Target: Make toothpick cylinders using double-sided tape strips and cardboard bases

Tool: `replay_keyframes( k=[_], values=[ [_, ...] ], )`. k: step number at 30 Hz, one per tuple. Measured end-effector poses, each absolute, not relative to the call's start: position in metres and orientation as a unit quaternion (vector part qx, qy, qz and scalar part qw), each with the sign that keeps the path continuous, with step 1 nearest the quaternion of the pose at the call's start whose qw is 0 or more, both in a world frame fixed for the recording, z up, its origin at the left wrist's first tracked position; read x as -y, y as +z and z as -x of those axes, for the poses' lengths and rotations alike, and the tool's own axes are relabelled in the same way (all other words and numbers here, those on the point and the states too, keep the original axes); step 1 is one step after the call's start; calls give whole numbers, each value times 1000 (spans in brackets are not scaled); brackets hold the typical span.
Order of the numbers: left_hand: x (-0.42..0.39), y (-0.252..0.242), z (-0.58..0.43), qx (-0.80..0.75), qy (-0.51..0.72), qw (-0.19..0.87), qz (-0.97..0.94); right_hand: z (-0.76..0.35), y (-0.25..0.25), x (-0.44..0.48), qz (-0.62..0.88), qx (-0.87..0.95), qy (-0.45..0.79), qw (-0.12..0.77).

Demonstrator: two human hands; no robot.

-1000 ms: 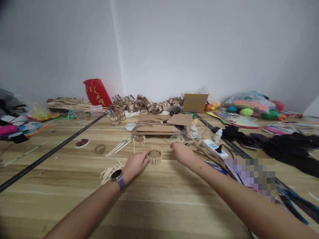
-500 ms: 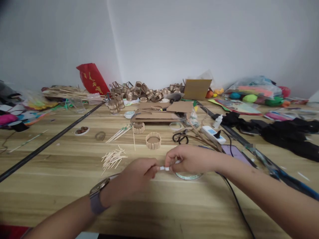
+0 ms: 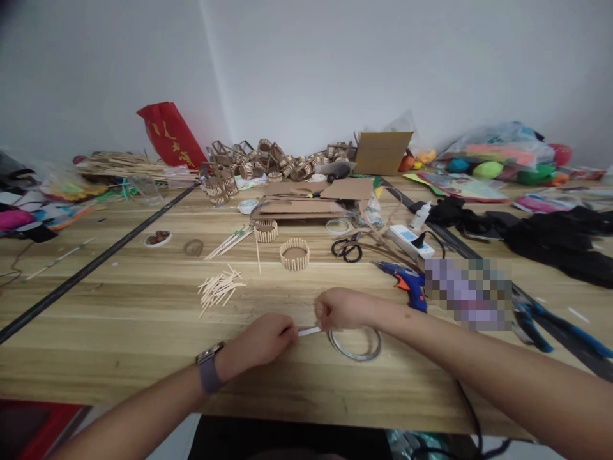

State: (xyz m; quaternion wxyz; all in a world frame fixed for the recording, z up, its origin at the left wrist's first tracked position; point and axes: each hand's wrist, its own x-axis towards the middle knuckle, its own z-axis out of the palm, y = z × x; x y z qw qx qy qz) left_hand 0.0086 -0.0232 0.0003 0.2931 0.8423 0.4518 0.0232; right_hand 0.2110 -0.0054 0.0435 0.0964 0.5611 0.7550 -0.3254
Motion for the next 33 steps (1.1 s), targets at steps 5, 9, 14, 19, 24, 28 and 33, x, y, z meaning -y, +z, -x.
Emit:
replay_keyframes(
  k=[5, 9, 14, 19, 24, 28, 33],
  values=[
    [24, 0, -10, -462, 10, 269, -845, -207, 44, 5, -569, -759, -291, 122],
    [25, 2, -10, -465, 0, 254, -848, -201, 43, 5, -553, -769, -282, 151],
    [26, 1, -12, -471, -12, 234, -850, -196, 42, 5, -543, -775, -270, 180],
    [25, -2, -13, -470, -21, 215, -856, -191, 46, 5, -551, -771, -248, 202],
    [26, -5, -14, -468, -31, 195, -861, -184, 48, 5, -565, -761, -228, 222],
    [26, -8, -14, -467, -39, 180, -865, -181, 48, 4, -568, -760, -213, 236],
    [27, -8, -15, -455, -45, 165, -874, -177, 45, 1, -562, -758, -209, 256]
  ],
)
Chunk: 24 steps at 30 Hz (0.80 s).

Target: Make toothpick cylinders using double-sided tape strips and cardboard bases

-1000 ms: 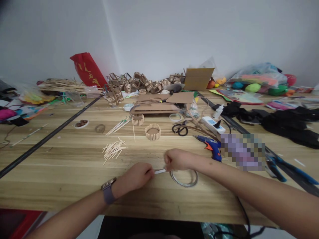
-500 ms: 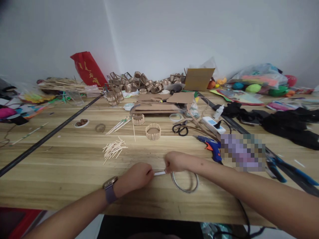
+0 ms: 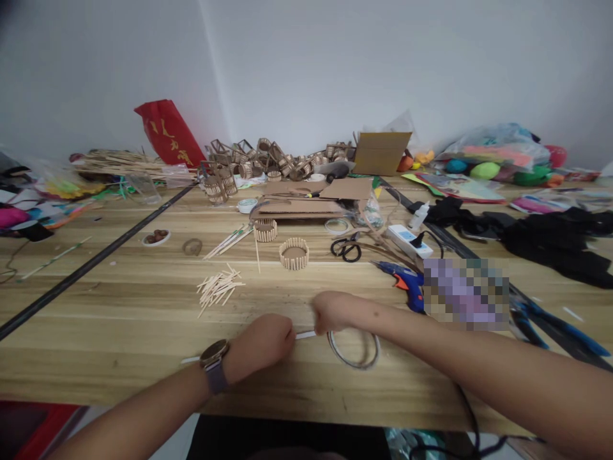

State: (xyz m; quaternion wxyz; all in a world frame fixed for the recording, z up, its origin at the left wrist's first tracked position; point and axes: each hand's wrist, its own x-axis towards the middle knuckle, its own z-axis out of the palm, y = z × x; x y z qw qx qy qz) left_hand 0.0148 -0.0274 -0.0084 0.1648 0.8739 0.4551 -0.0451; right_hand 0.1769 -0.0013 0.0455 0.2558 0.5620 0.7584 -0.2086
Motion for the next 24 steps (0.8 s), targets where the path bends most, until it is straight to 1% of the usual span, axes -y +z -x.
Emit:
replay_keyframes(
  k=[6, 11, 13, 18, 21, 24],
  values=[
    [32, 0, -14, -452, -35, 155, -878, -172, 43, -1, -557, -761, -205, 264],
    [33, 2, -6, -361, -11, 148, -921, -172, 38, -4, -556, -752, -225, 273],
    [33, 0, -4, -338, -20, 130, -932, -174, 37, -5, -556, -752, -233, 266],
    [35, -1, -2, -335, -46, 101, -936, -181, 42, -6, -557, -750, -257, 246],
    [33, 0, 2, -358, -2, 118, -926, -186, 48, -6, -561, -761, -248, 213],
    [24, 2, 1, -413, 65, 152, -896, -187, 54, -5, -573, -780, -203, 148]
  ],
)
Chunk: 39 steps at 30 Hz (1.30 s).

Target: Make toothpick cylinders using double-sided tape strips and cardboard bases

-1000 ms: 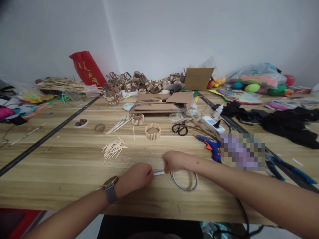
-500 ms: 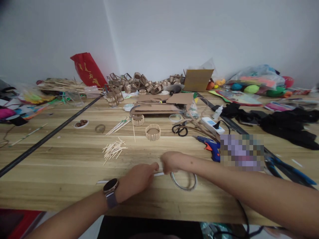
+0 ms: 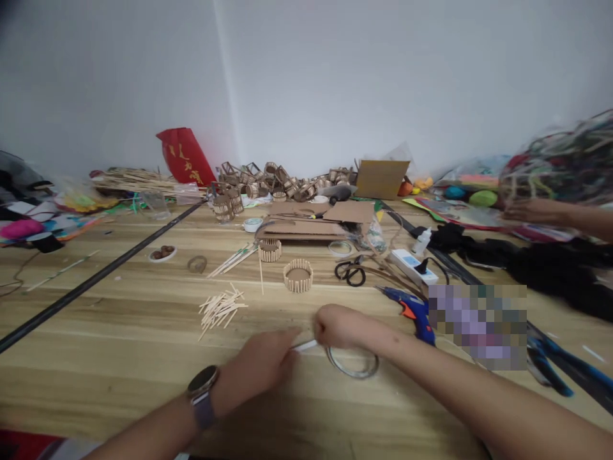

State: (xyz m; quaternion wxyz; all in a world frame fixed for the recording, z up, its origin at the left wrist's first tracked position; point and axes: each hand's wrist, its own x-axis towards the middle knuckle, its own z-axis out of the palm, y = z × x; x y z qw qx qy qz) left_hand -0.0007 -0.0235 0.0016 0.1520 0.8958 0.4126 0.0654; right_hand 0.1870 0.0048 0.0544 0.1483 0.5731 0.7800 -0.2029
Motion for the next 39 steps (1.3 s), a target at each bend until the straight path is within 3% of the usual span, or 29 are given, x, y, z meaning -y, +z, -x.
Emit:
replay_keyframes(
  k=[11, 18, 22, 28, 39],
  values=[
    [0, 16, -35, -501, 105, 117, -851, -171, 42, 14, -618, -782, -80, -15],
    [-8, 6, -31, -516, 74, 74, -850, -161, -11, 25, -563, -774, -128, -259],
    [-11, 2, -26, -516, 65, 61, -852, -157, -40, 24, -569, -749, -107, -323],
    [-12, -6, -19, -521, 67, 48, -849, -174, -46, 31, -587, -731, -120, -327],
    [-12, -6, -20, -539, 78, 60, -836, -246, 13, -35, -701, -698, -40, -142]
  ],
)
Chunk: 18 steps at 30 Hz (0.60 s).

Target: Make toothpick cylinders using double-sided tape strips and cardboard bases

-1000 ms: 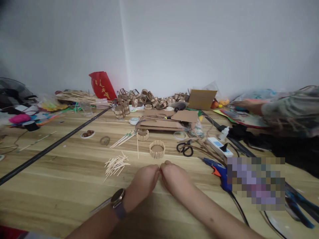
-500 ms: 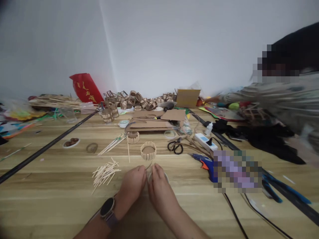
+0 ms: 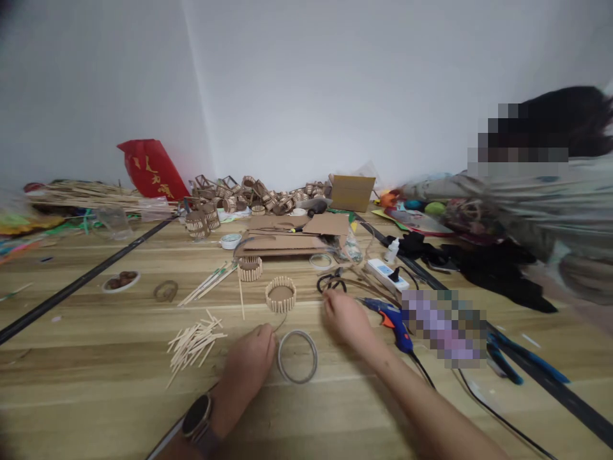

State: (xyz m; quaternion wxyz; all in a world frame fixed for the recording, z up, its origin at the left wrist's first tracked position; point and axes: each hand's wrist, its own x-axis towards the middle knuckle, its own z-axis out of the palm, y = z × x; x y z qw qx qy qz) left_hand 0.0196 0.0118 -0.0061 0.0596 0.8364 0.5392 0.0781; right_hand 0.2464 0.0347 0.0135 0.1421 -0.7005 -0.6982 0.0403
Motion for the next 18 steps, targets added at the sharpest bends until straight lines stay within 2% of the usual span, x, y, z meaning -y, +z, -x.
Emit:
replay_keyframes(
  k=[7, 18],
  values=[
    [-10, -6, -19, -542, 71, 75, -834, -283, 20, -105, 682, 728, 37, 59],
    [-15, -8, -16, -544, 119, 121, -822, -300, 26, -97, 757, 651, 38, -20]
  ],
)
